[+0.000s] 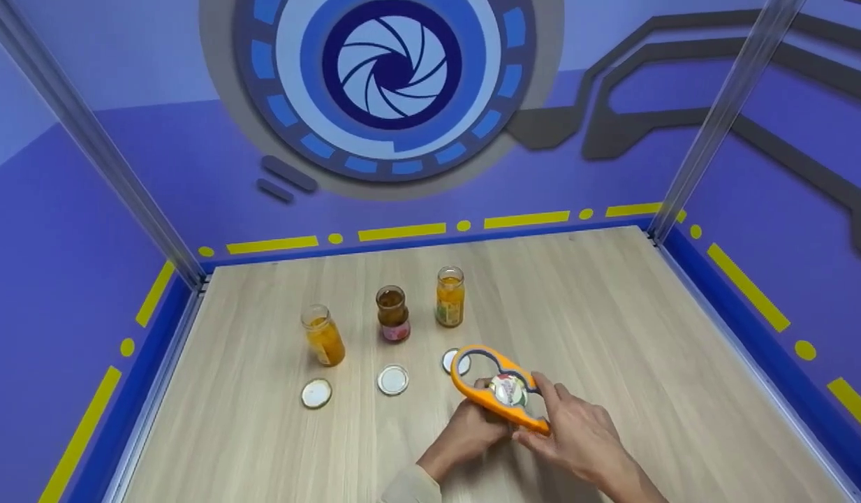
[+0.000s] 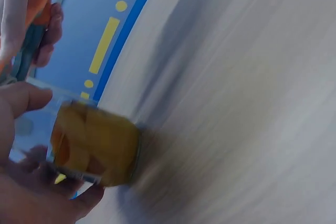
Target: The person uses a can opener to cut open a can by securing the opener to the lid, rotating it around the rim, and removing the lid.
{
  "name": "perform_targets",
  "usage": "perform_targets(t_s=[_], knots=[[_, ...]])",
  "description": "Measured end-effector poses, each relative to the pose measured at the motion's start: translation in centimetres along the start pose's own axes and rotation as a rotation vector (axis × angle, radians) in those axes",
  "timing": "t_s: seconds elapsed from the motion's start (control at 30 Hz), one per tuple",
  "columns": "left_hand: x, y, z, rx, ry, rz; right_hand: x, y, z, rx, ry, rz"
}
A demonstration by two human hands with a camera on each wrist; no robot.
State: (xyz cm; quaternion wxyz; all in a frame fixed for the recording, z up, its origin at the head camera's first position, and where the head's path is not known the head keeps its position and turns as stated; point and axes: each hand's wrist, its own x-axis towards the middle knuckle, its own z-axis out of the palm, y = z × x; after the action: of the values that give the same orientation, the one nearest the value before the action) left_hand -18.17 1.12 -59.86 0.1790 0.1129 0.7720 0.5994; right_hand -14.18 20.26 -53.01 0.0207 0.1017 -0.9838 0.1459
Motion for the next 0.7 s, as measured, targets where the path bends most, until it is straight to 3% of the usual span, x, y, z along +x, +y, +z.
perform_targets(t_s=[0.1,0.2,0.37,0.5,0.7], knots=[[-0.5,-0.1,0.8,0.012,0.070,-0.016,-0.4,-1.4,0.5,-0.025,0.038,0.067],[-1.0,0.0,1.9,0.084,0.124,-0.051,-0.9,-2.7,0.8,-0.057,0.059,0.122],[-1.3,-0.1,3.1,0.145,0.192,-0.080,-1.2,-3.7,0.9,-0.081,0.020,0.127],[-1.4,-0.6,3.6,0.093,0.240,-0.038,-1.3,-4.2,1.0,-0.085,-0.003,0.135],[-1.2,-1.0,3.8,0.032,0.241,0.031,-1.3,-4.5,1.1,-0.146,0.020,0.146]])
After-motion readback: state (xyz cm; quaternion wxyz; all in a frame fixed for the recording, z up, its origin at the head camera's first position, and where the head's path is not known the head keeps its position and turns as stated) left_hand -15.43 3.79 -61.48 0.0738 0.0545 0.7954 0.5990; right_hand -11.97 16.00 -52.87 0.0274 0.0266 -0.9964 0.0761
